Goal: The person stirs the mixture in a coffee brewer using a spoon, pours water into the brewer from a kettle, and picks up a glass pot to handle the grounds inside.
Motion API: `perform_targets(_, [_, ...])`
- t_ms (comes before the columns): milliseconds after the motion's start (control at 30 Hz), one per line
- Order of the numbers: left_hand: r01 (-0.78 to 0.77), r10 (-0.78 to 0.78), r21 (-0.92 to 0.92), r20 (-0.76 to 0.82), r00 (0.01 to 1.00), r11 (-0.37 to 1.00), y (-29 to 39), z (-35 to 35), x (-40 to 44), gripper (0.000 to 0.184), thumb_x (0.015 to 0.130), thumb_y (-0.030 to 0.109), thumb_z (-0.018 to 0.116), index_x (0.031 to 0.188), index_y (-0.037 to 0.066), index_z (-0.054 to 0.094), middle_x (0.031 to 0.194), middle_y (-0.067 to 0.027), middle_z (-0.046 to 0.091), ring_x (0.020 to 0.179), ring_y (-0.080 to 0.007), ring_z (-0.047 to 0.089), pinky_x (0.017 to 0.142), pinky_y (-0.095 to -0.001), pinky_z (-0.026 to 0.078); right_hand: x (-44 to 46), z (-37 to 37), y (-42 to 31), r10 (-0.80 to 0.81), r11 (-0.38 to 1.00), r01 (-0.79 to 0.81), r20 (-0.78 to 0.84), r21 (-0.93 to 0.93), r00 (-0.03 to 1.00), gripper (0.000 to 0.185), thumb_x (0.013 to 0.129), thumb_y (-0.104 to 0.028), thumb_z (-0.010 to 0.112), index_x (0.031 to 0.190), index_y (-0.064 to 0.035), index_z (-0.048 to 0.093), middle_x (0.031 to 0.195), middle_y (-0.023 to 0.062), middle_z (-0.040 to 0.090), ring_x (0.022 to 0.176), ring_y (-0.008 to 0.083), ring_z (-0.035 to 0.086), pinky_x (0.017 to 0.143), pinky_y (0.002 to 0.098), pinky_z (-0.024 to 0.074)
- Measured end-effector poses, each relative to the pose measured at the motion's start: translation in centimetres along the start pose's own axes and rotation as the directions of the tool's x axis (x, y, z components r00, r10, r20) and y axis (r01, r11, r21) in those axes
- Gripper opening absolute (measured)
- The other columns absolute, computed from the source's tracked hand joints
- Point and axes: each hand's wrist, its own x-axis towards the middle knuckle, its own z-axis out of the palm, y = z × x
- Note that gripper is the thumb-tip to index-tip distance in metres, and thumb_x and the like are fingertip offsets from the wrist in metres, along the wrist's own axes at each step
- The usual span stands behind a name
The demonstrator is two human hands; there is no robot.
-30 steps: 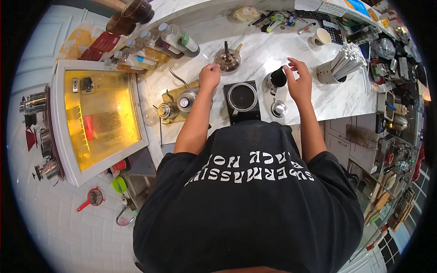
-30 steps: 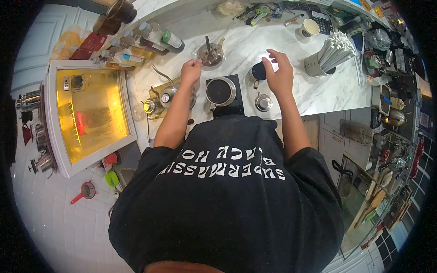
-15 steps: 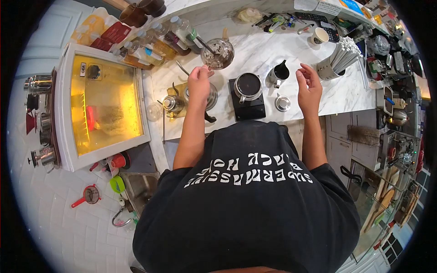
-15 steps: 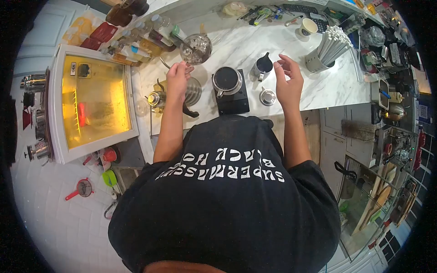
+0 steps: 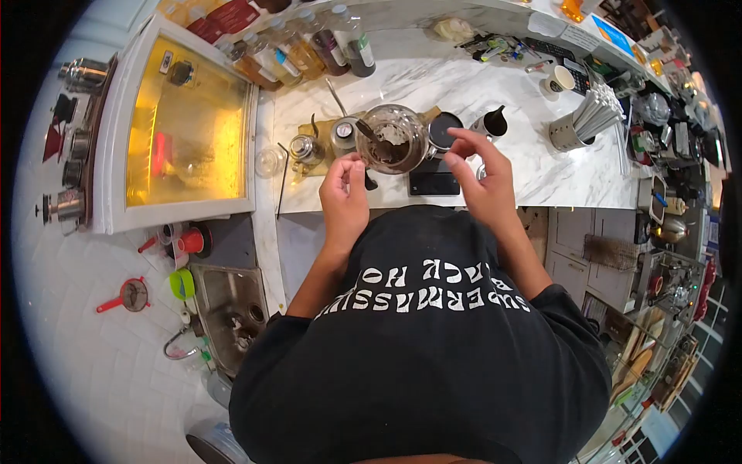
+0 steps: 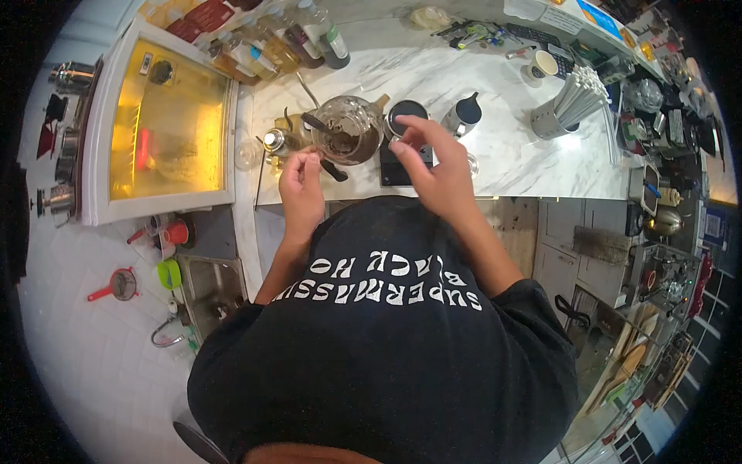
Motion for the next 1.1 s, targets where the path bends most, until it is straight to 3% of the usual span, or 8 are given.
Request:
perform_targets(300, [-0.242,0.256,0.177,-0.059,0.965,0.954,2.9,0.7,-2.0,0.015,0.101,0.007,0.061,0.090,-0.003,0.058,0.110,-0.0217,0.069,0.096,-0.0325,0.067,0.085,-0.0400,0.052,-0.3,1.2,-3.3,-0.225,0.930,0.275,0.214,-0.243,0.951,0.058,0.079,-0.012,0.089,0.133,-0.0128,0.069,0.081,-0.0007,0.065,0.071,0.0153,0.053,0.069,0.0302,0.0455])
perform_targets(333, [-0.277,0.297,0.235,-0.054,0.953,0.932,3.5,1.1,-2.1,0.015,0.101,0.007,0.061,0.090,-0.003,0.058,0.111,-0.0226,0.069,0.098,-0.0352,0.067,0.087,-0.0415,0.052,-0.5,1.2,-3.9,-0.150,0.958,0.196,0.218,-0.208,0.964,0.063,0.077,-0.015,0.091,0.135,-0.0151,0.068,0.080,-0.0026,0.063,0.071,0.0152,0.049,0.068,0.0307,0.0439])
perform_targets(467, [-0.332,0.361,0.338,-0.026,0.932,0.881,4.5,1.9,-2.6,0.015,0.100,0.008,0.063,0.090,-0.003,0.058,0.112,-0.0247,0.069,0.103,-0.0404,0.067,0.091,-0.0450,0.052,-0.5,0.8,-3.4,-0.157,0.951,0.222,0.284,-0.216,0.946,0.061,0.077,-0.016,0.090,0.134,-0.0162,0.069,0.079,-0.0017,0.063,0.070,0.0168,0.051,0.070,0.0329,0.0447])
perform_targets(533, [-0.334,0.364,0.351,-0.020,0.931,0.875,4.9,2.4,-2.8,0.015,0.099,0.008,0.063,0.090,-0.003,0.058,0.112,-0.0247,0.068,0.104,-0.0403,0.067,0.091,-0.0450,0.052,-0.4,0.4,-2.9,-0.267,0.932,0.327,0.314,-0.156,0.911,0.048,0.084,-0.016,0.083,0.130,-0.0155,0.071,0.072,0.0001,0.061,0.070,0.0202,0.060,0.078,0.0359,0.0408])
perform_targets(733, [-0.321,0.349,0.354,-0.017,0.937,0.878,5.4,3.8,-3.3,0.015,0.101,0.009,0.062,0.092,-0.002,0.058,0.115,-0.0229,0.069,0.107,-0.0377,0.067,0.094,-0.0444,0.051,0.0,-1.3,-1.7,-0.317,0.933,0.349,0.255,-0.091,0.913,0.020,0.087,-0.010,0.078,0.106,-0.0107,0.078,0.080,0.0035,0.070,0.077,0.0231,0.067,0.082,0.0374,0.0451])
perform_targets(967, [-0.348,0.386,0.364,-0.037,0.922,0.864,5.8,5.5,-2.9,0.017,0.104,0.011,0.060,0.092,-0.001,0.058,0.118,-0.0222,0.069,0.111,-0.0353,0.067,0.099,-0.0440,0.049,1.0,-4.2,-2.6,-0.204,0.979,0.199,0.237,0.043,0.950,0.011,0.088,-0.006,0.076,0.099,-0.0043,0.076,0.086,0.0088,0.073,0.080,0.0276,0.070,0.080,0.0381,0.0503])
perform_targets(1033, [-0.338,0.381,0.354,-0.057,0.923,0.872,5.3,6.1,-3.0,0.017,0.104,0.011,0.059,0.092,-0.001,0.057,0.119,-0.0226,0.068,0.111,-0.0354,0.066,0.099,-0.0442,0.049,1.0,-4.8,-2.5,-0.091,0.991,0.066,0.223,0.117,0.971,0.012,0.088,-0.004,0.075,0.099,-0.0032,0.074,0.087,0.0110,0.072,0.079,0.0293,0.069,0.078,0.0389,0.0508])
perform_targets(1100, [-0.324,0.370,0.347,-0.072,0.926,0.880,4.9,6.6,-3.2,0.018,0.104,0.011,0.059,0.092,-0.001,0.057,0.120,-0.0231,0.068,0.111,-0.0354,0.066,0.099,-0.0443,0.049,1.1,-5.3,-1.8,-0.121,0.992,0.112,0.222,0.054,0.967,0.014,0.087,-0.004,0.075,0.101,-0.0034,0.073,0.090,0.0112,0.071,0.082,0.0299,0.069,0.080,0.0391,0.0506])
